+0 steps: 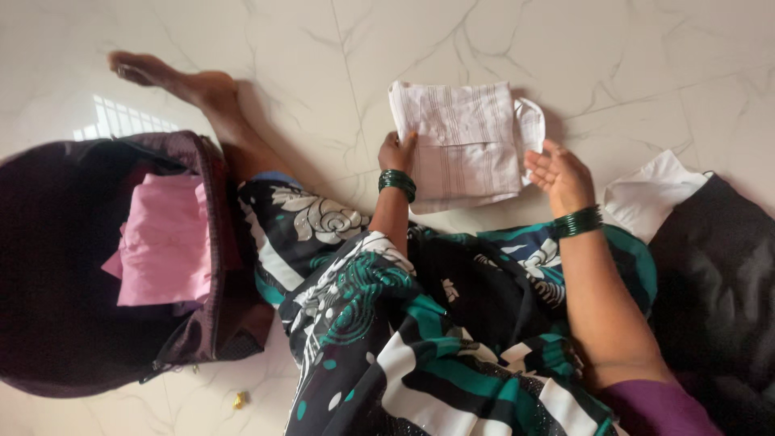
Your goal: The person sits on the floor and folds a white striped shirt by hand, smoothing it out and folding it into a compact rectangle. The folded shirt is then placed into a dark bag containing other clothes. The person then picks up a pair of black trousers and begins to unfold and smooth them out.
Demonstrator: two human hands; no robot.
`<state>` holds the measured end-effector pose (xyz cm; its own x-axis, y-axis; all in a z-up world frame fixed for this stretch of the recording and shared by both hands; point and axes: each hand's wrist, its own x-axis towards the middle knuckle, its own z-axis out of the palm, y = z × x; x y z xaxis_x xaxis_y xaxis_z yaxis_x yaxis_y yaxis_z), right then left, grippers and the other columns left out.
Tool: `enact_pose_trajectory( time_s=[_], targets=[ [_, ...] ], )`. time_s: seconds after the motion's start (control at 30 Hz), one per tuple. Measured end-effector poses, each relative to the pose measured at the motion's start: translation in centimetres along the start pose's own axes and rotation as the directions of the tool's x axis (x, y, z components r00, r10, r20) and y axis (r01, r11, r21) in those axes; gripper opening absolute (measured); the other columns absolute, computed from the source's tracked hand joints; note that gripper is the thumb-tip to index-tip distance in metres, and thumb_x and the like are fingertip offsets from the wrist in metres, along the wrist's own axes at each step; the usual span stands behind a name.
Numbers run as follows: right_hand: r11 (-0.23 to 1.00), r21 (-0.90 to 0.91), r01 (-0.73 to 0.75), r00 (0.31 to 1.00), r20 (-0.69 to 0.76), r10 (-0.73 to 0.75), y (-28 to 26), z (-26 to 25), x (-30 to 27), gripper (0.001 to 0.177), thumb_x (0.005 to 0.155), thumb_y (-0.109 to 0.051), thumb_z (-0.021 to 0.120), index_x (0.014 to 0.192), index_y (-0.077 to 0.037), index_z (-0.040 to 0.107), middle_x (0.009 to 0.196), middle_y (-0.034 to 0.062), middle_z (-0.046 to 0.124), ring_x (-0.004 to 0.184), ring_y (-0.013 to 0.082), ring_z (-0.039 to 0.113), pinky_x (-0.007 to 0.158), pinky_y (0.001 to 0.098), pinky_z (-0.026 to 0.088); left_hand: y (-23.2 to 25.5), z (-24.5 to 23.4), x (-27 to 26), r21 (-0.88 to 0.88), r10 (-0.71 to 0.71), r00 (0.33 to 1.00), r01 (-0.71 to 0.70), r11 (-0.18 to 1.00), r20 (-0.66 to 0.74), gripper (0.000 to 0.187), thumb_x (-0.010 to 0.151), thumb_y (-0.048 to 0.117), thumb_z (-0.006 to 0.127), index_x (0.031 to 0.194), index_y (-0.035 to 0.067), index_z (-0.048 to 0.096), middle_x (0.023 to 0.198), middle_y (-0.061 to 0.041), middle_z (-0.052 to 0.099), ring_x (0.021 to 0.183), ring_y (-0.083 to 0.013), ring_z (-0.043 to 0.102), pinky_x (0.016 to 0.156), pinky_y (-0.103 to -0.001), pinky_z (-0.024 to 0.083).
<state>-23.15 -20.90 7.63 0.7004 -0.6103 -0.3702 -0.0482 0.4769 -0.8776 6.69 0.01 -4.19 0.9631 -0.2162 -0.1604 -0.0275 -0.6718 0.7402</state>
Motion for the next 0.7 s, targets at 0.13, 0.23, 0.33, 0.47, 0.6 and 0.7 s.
enact_pose_trajectory(
  time_s=[0.13,0.23,0.33,0.47,0.6,0.7],
  targets=[
    [0.999,-0.02,-0.036,0.999,-0.023,0.036,0.2,0.2,0.7,0.06,0.102,-0.04,0.055,0.146,0.001,0.051,0.128,0.0218,0.068,0.115,0.0295,0.066,0.096,0.0405,0.051,12.8,-5.8,0.9,-0.024,0.373,0.925,-0.376,0.926,-0.069,0.046,0.086,0.042,0.077,0.114,0.007,0.07,0.107,-0.016,0.075,0.097,-0.037,0.071,0.083,-0.042,0.059],
    [0.999,-0.03,-0.02,0.999,-0.037,0.019,0.3,0.0,0.9,0.057,0.102,-0.039,0.055,0.144,0.0,0.052,0.126,0.0203,0.069,0.113,0.0281,0.069,0.095,0.0392,0.053,21.9,-10.5,0.0,0.148,0.657,0.748,-0.641,0.753,-0.097,0.027,0.088,0.031,0.074,0.11,0.014,0.07,0.105,-0.008,0.076,0.092,-0.0302,0.072,0.077,-0.04,0.058],
    [0.999,-0.044,-0.01,0.999,-0.038,0.009,-0.3,0.4,0.8,0.056,0.102,-0.039,0.055,0.142,-0.001,0.052,0.124,0.019,0.07,0.112,0.0263,0.071,0.095,0.0373,0.054,25.1,-11.8,-0.9,0.404,0.9,0.435,-0.823,0.399,-0.004,0.028,0.09,0.027,0.073,0.115,0.015,0.064,0.113,-0.011,0.07,0.095,-0.0304,0.069,0.076,-0.043,0.057],
    [1.0,-0.005,-0.014,0.999,-0.046,0.014,-0.8,0.9,0.5,0.054,0.104,-0.036,0.058,0.142,0.002,0.054,0.12,0.0209,0.07,0.106,0.0269,0.069,0.089,0.0369,0.053,17.5,-7.4,-3.8,0.488,0.868,0.436,-0.826,0.281,0.239,0.035,0.091,0.005,0.062,0.125,0.016,0.061,0.133,-0.01,0.061,0.107,-0.0281,0.064,0.08,-0.042,0.056],
    [0.997,-0.071,-0.013,0.997,-0.073,0.008,-0.6,0.8,0.5,0.052,0.104,-0.037,0.054,0.142,-0.001,0.055,0.12,0.0167,0.072,0.106,0.0225,0.072,0.089,0.034,0.055,5.5,-3.3,-10.5,0.416,0.616,0.539,-0.84,0.348,0.574,0.036,0.089,0.016,0.064,0.125,0.021,0.064,0.136,-0.012,0.054,0.108,-0.0298,0.064,0.092,-0.047,0.052],
    [0.996,-0.086,0.012,0.997,-0.079,-0.019,-0.2,0.4,0.7,0.05,0.104,-0.035,0.055,0.141,-0.001,0.055,0.118,0.0169,0.072,0.104,0.0223,0.072,0.088,0.0341,0.055,1.4,-4.7,-14.9,0.245,0.545,0.617,-0.758,0.604,0.567,0.032,0.092,0.03,0.068,0.119,0.015,0.066,0.141,-0.013,0.057,0.103,-0.0322,0.067,0.089,-0.047,0.052]
  ],
)
